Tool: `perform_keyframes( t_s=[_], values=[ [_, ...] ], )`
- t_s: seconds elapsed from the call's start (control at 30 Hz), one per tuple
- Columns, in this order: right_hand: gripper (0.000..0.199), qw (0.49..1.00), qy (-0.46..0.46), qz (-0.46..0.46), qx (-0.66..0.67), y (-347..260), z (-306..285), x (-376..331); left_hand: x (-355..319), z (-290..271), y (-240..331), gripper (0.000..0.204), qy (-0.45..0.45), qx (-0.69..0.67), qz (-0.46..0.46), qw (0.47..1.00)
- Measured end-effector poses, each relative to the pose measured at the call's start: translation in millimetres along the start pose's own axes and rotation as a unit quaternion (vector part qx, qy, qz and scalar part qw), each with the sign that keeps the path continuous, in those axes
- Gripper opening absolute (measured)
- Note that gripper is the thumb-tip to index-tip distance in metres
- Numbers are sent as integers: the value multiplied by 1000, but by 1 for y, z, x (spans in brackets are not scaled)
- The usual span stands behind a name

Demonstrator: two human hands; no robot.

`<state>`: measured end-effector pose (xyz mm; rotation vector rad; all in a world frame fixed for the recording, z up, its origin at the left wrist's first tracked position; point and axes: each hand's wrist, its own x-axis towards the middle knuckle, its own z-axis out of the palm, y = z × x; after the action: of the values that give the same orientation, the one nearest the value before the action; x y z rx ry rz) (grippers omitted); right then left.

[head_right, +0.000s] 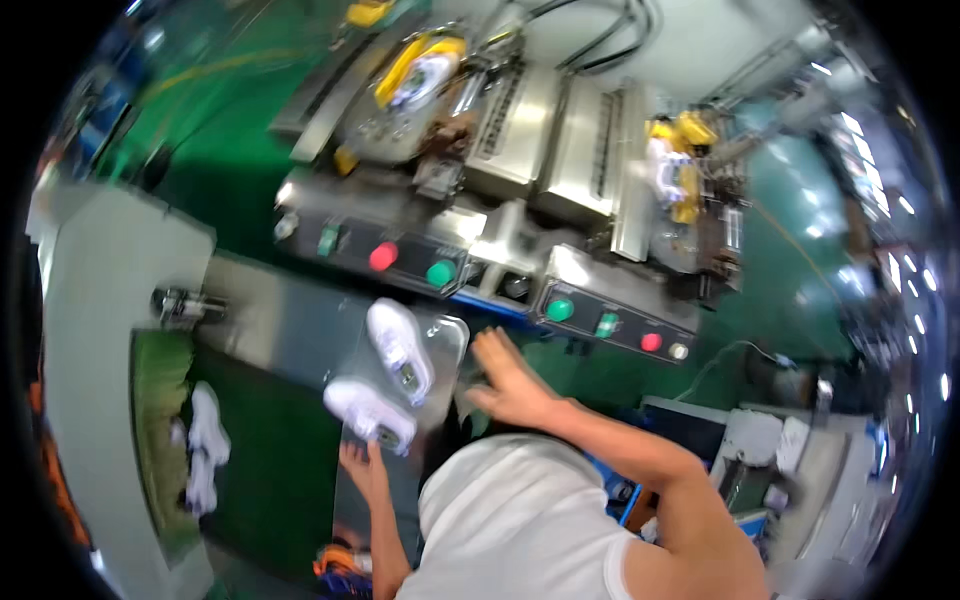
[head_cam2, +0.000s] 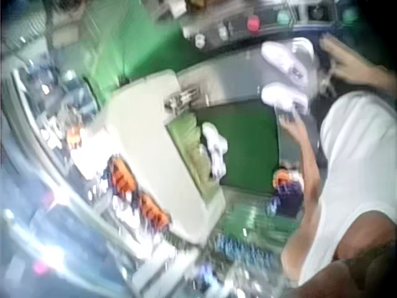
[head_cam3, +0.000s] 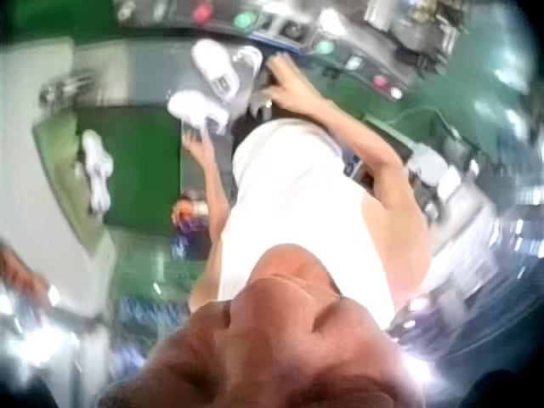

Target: The person places shoe components into a press machine, operates the machine with a control panel, and removes the pressed shoes to place them on a conveyor belt.

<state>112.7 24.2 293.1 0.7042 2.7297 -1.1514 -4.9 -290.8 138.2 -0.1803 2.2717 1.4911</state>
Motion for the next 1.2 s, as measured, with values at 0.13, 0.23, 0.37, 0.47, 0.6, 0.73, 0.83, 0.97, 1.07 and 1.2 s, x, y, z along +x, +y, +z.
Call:
perform_keyframes(
  t_s=[0.13, 0.23, 0.37, 0.47, 0.6, 0.73, 0.83, 0.97, 1.07, 1.2],
  values=[
    [75, 996, -9, -37, 77, 4, 84, 17, 32, 55, -37, 82, -29, -53, 45, 997],
    [72, 997, -12, 16, 81, 13, 85, 4, 44, 63, -41, 82, -42, -6, 56, 998],
    [68, 988, 36, 119, 94, 56, 82, -41, 53, 51, -39, 82, -90, 44, 126, 987],
    [65, 973, 44, 182, 136, 62, 46, -89, 65, 39, -52, 81, -114, 38, 143, 982],
    [63, 942, 101, 280, 158, 114, 63, -153, 71, 41, -54, 88, -139, 10, 131, 982],
    [65, 929, 102, 302, 186, 128, 65, -160, 79, 40, -53, 90, -127, 90, 132, 979],
    [64, 954, 41, 256, 151, 128, 63, -135, 69, 51, -14, 79, -157, 21, 125, 979],
    [59, 957, 2, 194, 214, 90, 49, -85, 77, 63, 2, 81, -179, 95, 190, 961],
    [56, 961, -2, 162, 222, 93, 57, -64, 68, 65, 10, 79, -225, -55, 103, 967],
    [55, 951, -4, 190, 242, 134, 65, -82, 87, -2, 29, 89, -227, 164, 84, 956]
  ],
)
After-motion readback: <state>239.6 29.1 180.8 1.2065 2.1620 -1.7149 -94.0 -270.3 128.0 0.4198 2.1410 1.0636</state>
